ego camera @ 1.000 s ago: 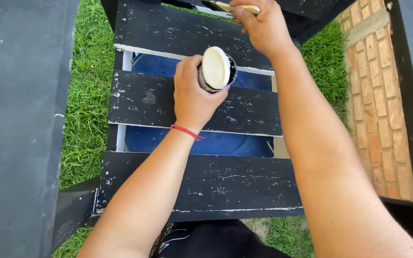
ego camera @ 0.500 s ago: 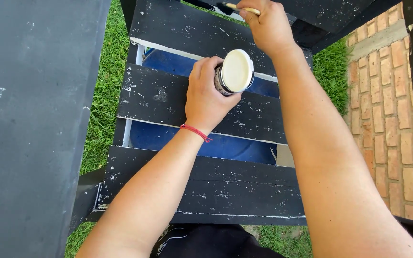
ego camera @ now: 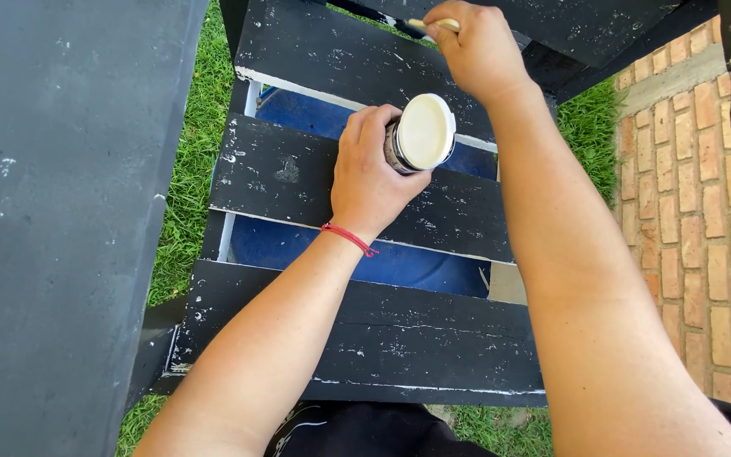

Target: Painting a black wooden chair with a brush and a small can of paint in an outdoor area.

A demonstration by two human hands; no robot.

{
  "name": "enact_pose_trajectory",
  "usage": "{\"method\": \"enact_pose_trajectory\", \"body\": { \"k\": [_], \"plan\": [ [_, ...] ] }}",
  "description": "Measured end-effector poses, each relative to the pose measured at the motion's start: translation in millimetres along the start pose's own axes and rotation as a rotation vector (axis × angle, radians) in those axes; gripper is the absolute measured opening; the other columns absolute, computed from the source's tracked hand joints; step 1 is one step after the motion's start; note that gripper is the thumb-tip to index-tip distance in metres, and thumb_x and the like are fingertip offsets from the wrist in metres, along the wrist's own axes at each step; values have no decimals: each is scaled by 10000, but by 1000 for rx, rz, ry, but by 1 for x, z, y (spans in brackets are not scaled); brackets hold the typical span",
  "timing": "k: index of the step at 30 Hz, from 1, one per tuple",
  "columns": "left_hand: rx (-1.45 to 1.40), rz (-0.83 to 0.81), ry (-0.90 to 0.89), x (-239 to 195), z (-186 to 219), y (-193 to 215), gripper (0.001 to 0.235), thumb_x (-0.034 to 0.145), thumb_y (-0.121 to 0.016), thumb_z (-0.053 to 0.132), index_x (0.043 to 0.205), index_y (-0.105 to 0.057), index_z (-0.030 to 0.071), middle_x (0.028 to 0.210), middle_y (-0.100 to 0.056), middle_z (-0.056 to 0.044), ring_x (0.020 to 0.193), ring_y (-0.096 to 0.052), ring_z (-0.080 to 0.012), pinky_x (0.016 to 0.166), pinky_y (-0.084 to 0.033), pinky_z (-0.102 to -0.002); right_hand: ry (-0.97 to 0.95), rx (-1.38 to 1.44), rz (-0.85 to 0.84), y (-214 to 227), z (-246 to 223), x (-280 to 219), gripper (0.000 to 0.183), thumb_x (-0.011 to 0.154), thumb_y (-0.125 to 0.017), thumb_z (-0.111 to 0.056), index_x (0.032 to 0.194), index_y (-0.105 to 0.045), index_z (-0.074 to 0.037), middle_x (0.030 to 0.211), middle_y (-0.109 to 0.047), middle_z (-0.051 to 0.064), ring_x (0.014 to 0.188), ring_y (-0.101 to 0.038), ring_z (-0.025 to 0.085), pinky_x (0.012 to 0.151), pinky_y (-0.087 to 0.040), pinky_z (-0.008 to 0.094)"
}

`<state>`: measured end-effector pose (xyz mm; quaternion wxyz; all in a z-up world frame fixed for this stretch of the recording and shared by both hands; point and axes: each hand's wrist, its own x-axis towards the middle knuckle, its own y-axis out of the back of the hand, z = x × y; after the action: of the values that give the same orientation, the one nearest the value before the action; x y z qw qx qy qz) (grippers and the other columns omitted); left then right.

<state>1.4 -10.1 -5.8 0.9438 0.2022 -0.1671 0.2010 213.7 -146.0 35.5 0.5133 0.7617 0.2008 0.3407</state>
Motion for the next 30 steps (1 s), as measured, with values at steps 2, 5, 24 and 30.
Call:
{"method": "enact_pose_trajectory", "body": {
  "k": [2,5,24,30],
  "plan": [
    [-5,-6,7,0,0,0,700,661,-921,239,1215,-512,114,1237,-558,-126,1179,-553,-304,972,-513,-431,-28,-65,10,-4,6,2,141,1015,-646,-178,1066,-744,-91,884,-721,156,732,-633,391,577,-461,490],
    [-4,-20,19,0,0,0,728,662,-933,253,1234,-502,121,1256,-552,-125,1194,-549,-300,972,-520,-432,-71,-157,4,-1,8,1,150,1014,-650,-208,1035,-752,-100,838,-705,187,703,-625,438,555,-457,523],
    [-26,8,-8,1,-4,0,692,635,-916,233,1188,-518,112,1202,-574,-117,1133,-565,-288,933,-520,-411,130,-90,54,-22,-9,20,179,1019,-650,-213,1053,-758,-74,871,-732,141,711,-637,380,581,-474,466],
    [-22,-4,3,1,-3,1,704,639,-932,253,1194,-521,122,1218,-574,-116,1147,-567,-290,940,-529,-409,294,-412,-34,-25,15,14,161,1040,-584,-189,977,-703,-101,762,-683,119,590,-587,391,498,-433,483]
  ]
}}
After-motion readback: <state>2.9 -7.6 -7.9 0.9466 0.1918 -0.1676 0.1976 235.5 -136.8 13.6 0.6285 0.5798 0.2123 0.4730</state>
